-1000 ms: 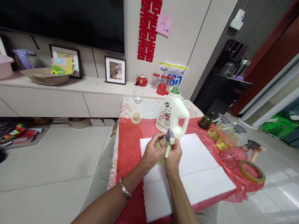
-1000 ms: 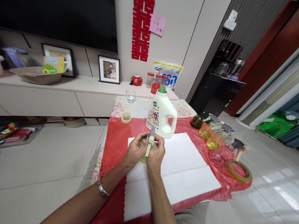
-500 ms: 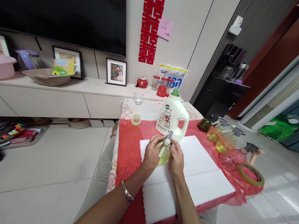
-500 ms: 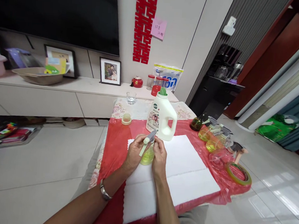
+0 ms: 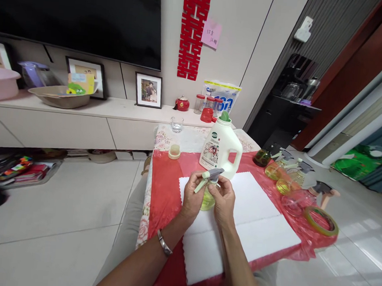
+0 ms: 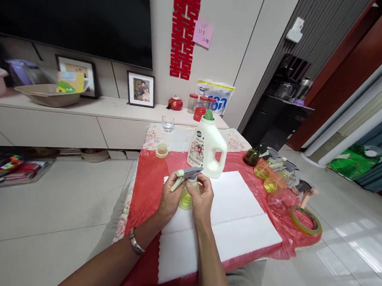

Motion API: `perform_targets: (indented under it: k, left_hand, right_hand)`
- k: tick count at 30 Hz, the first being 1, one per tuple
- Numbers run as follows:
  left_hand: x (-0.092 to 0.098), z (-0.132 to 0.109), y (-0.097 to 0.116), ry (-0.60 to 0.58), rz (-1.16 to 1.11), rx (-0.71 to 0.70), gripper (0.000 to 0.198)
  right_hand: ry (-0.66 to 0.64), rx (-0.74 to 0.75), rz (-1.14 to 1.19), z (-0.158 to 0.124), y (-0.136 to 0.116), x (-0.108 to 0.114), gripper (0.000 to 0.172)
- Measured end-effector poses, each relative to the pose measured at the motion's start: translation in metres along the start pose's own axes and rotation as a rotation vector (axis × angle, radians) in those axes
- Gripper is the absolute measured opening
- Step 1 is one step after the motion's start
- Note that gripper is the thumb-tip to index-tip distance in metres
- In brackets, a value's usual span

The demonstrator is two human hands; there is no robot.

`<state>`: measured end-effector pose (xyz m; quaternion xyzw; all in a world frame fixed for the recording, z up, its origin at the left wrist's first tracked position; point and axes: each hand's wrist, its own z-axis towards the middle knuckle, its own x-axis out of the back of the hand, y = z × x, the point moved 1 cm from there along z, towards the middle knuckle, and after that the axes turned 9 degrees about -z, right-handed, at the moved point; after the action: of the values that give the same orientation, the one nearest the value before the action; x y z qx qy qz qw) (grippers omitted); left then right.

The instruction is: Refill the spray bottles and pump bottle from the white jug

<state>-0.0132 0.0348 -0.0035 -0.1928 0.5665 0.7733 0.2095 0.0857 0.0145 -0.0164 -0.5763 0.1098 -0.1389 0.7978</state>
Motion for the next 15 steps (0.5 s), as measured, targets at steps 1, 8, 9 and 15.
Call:
perform_targets:
  k: [1,8,9,15]
  left_hand:
    - [0.0,-0.0002,-0.0004,-0.001,-0.009,0.001,0.017]
    - [-0.002,-0.0002,-0.0049,0.019,-0.083,0.027,0.023]
    - [-0.0015,-0.0001,-0.0053,0.025,-0.08,0.03,0.022]
    - [0.0043,0.0002,-0.005,0.022,-0.03,0.04,0.017]
  right_hand:
    - [-0.017,0.009,-0.003,0.0003,-0.0012,0.0001,0.054]
    - [-0.052,0.063,-0.044,0.0025,-0.0069,0.0029,0.044]
    - [-0.042,0.061,-0.049,0.002,-0.0061,0.002,0.046]
    - [0.007,0.051,-0.08,-0.0021,-0.005,-0.0043,0.053]
